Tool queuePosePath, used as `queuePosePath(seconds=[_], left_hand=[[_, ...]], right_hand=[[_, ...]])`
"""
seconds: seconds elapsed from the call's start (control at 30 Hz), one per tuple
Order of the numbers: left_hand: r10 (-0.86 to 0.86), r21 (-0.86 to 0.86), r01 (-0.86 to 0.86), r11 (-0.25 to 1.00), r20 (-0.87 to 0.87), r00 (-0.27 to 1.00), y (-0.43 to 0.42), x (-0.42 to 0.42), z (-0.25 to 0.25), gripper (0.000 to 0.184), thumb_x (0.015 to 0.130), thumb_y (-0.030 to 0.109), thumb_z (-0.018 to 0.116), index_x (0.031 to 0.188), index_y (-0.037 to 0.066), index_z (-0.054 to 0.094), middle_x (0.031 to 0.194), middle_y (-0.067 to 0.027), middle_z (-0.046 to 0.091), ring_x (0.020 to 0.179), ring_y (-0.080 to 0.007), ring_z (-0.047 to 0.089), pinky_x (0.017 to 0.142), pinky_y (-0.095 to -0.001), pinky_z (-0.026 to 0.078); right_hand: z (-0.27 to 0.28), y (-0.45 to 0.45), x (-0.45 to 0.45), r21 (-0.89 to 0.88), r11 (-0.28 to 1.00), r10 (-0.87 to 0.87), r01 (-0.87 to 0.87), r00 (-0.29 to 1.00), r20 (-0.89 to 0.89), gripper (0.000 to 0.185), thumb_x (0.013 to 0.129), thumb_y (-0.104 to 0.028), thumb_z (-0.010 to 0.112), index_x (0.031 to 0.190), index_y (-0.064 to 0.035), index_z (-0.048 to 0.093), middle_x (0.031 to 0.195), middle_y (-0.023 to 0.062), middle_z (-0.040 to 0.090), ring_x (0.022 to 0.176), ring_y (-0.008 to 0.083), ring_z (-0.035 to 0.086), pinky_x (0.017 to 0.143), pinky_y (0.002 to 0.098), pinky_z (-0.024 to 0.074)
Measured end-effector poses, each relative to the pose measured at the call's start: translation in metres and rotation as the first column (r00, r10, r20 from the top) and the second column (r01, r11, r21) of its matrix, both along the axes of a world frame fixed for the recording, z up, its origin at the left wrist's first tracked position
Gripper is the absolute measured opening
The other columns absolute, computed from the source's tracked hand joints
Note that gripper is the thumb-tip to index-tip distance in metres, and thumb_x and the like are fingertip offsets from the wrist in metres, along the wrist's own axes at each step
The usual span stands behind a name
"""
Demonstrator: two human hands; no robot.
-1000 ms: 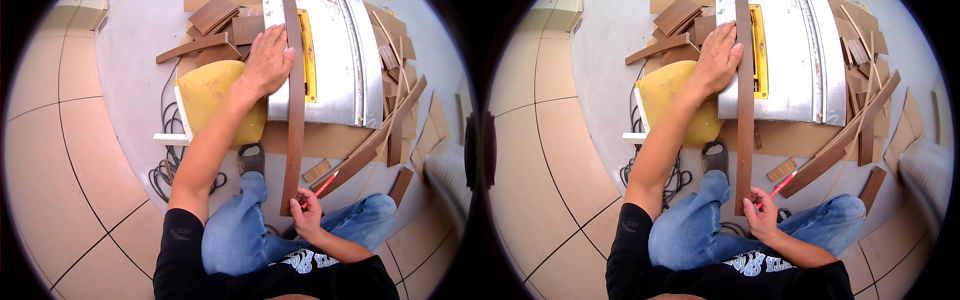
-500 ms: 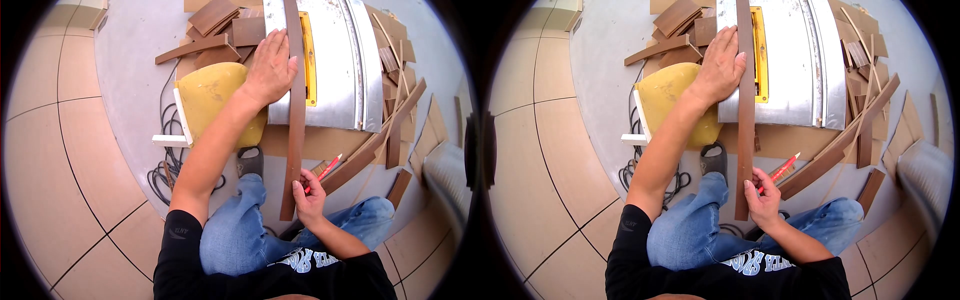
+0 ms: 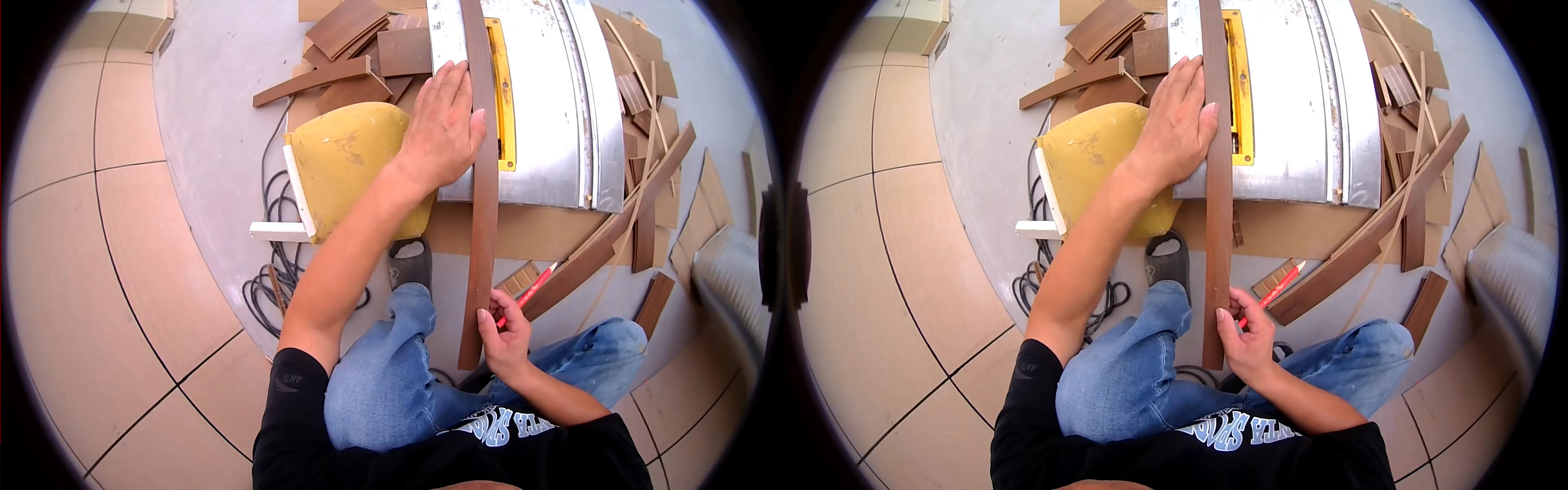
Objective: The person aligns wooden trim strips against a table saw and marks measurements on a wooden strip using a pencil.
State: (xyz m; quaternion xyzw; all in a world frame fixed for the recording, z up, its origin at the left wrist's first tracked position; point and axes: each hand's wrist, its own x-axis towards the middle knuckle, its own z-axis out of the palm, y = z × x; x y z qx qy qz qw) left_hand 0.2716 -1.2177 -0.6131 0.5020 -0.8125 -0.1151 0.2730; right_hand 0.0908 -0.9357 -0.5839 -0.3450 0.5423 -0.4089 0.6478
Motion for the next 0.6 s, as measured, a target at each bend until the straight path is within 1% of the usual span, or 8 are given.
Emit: queuePosePath(seconds=[0.13,0.2,0.3,0.43,0.6], left_hand=[[0.002,0.002,-0.002,1.0,0.008,1.0,0.007,0.0,0.0,0.059,0.104,0.023,0.047,0.148,-0.016,0.04,0.155,-0.0315,0.041,0.148,-0.0466,0.035,0.125,-0.0505,0.027],[-0.002,0.001,0.002,1.0,0.006,1.0,0.011,-0.001,0.001,0.059,0.104,0.023,0.047,0.148,-0.017,0.04,0.155,-0.0315,0.041,0.148,-0.0467,0.035,0.125,-0.0506,0.027],[-0.002,0.002,0.002,1.0,0.004,1.0,0.017,-0.001,0.002,0.059,0.104,0.023,0.047,0.147,-0.017,0.04,0.155,-0.0316,0.042,0.148,-0.0469,0.035,0.125,-0.0509,0.027],[-0.006,-0.001,0.006,1.0,0.015,1.0,0.022,-0.001,0.003,0.06,0.104,0.023,0.047,0.147,-0.017,0.04,0.155,-0.0317,0.041,0.148,-0.047,0.036,0.125,-0.0511,0.027],[-0.009,0.016,0.009,1.0,0.018,1.0,0.029,-0.001,0.007,0.06,0.104,0.024,0.047,0.148,-0.017,0.039,0.156,-0.0314,0.04,0.148,-0.0464,0.035,0.125,-0.0508,0.027]], right_hand=[[0.002,0.006,0.0,0.017,1.0,-0.008,0.008,1.0,0.003,0.035,0.101,0.001,0.063,0.136,0.0075,0.057,0.115,0.0093,0.071,0.1,0.0112,0.066,0.089,0.0259,0.0531],[0.0,0.011,-0.002,0.015,1.0,0.006,-0.005,0.999,-0.038,0.035,0.101,0.0,0.064,0.135,0.0077,0.057,0.114,0.0098,0.071,0.099,0.0117,0.066,0.089,0.0263,0.0537],[0.002,0.014,-0.002,0.012,1.0,0.015,-0.014,0.998,-0.053,0.036,0.1,0.0,0.066,0.134,0.0077,0.058,0.112,0.0099,0.072,0.098,0.0118,0.067,0.088,0.0264,0.0539],[0.001,0.02,-0.003,0.021,1.0,0.008,-0.007,1.0,-0.027,0.036,0.1,0.0,0.066,0.134,0.0076,0.058,0.112,0.0098,0.072,0.097,0.0119,0.067,0.088,0.0266,0.0542],[0.004,0.027,-0.006,0.028,0.999,0.034,-0.032,0.998,-0.057,0.034,0.1,-0.001,0.065,0.133,0.0073,0.059,0.111,0.0094,0.072,0.097,0.012,0.067,0.088,0.0271,0.0544]])
